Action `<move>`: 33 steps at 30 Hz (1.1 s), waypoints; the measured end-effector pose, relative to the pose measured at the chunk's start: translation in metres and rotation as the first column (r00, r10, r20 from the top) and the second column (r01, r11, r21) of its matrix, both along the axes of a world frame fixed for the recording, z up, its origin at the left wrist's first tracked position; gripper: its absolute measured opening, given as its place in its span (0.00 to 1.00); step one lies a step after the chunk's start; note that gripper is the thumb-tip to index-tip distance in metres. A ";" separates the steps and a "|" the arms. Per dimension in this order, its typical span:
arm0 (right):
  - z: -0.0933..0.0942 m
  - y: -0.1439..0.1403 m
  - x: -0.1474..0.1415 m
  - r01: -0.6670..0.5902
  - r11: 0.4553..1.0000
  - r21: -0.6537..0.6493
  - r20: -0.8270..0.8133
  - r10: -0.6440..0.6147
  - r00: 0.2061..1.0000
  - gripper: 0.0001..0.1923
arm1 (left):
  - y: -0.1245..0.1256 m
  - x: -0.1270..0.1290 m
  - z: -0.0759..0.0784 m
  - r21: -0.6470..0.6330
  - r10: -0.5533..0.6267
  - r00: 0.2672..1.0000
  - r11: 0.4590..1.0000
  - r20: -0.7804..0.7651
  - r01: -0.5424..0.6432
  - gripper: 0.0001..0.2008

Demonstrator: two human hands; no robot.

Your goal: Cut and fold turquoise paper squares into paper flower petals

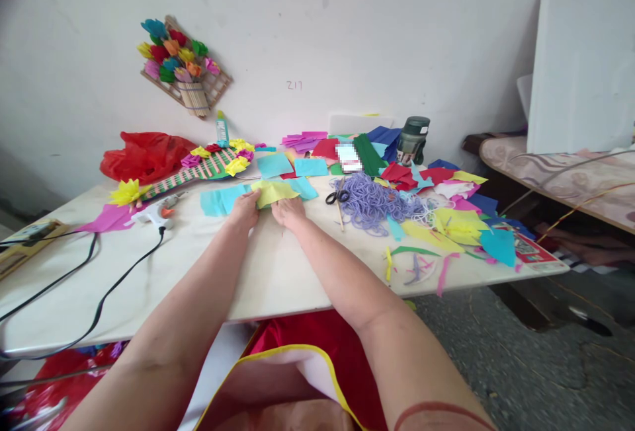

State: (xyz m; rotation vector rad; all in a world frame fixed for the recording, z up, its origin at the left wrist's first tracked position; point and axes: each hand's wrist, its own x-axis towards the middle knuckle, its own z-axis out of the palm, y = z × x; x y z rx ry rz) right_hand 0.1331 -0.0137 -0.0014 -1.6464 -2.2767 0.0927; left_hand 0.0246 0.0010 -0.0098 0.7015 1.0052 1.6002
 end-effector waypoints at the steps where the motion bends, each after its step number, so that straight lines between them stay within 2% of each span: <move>1: -0.001 0.003 0.003 0.017 1.000 0.001 -0.029 -0.017 0.999 0.22 | 0.000 -0.001 0.000 -0.007 0.006 1.000 1.000 0.001 -0.006 0.05; 6: -0.008 0.020 0.032 0.249 0.963 -0.105 -0.042 -0.254 0.966 0.24 | -0.001 -0.004 0.002 -0.068 0.066 0.998 0.995 -0.011 -0.067 0.04; 10: -0.006 0.030 0.056 0.424 0.901 -0.092 -0.067 -0.430 0.900 0.30 | 0.001 -0.005 0.002 -0.112 0.103 0.993 0.988 -0.050 -0.108 0.02; 12: -0.003 0.030 0.062 0.446 0.891 -0.087 -0.068 -0.452 0.890 0.30 | 0.002 -0.005 0.001 -0.128 0.105 0.993 0.985 -0.059 -0.111 0.01; 14: 0.000 0.028 0.062 0.429 0.902 -0.058 -0.059 -0.432 0.900 0.28 | 0.003 -0.006 0.000 -0.135 0.097 0.993 0.985 -0.065 -0.105 0.00; 19: 0.008 0.021 0.051 0.301 0.945 0.124 -0.065 -0.295 0.953 0.20 | 0.004 -0.009 -0.002 -0.128 0.053 0.996 0.990 -0.076 -0.062 0.02; 21: 0.009 0.021 0.047 0.263 0.958 0.114 -0.074 -0.256 0.964 0.20 | 0.005 -0.010 -0.003 -0.120 0.041 0.996 0.992 -0.074 -0.049 0.02; 25: 0.004 0.028 0.045 0.247 0.969 0.007 -0.145 -0.243 0.959 0.21 | 0.003 -0.011 -0.001 -0.119 0.013 0.998 0.993 -0.062 -0.020 0.03; 28: 0.000 0.034 0.046 0.213 0.976 0.044 -0.225 -0.198 0.954 0.22 | 0.000 -0.010 0.002 -0.128 -0.017 0.998 0.992 -0.067 0.008 0.04; 31: -0.002 0.036 0.045 0.071 0.992 0.109 -0.255 -0.041 0.966 0.26 | -0.004 -0.009 0.004 -0.135 -0.050 0.995 0.990 -0.090 0.037 0.05; 33: -0.004 0.035 0.042 -0.064 0.993 0.096 -0.217 0.084 0.973 0.29 | -0.005 -0.008 0.005 -0.140 -0.067 0.990 0.989 -0.125 0.049 0.05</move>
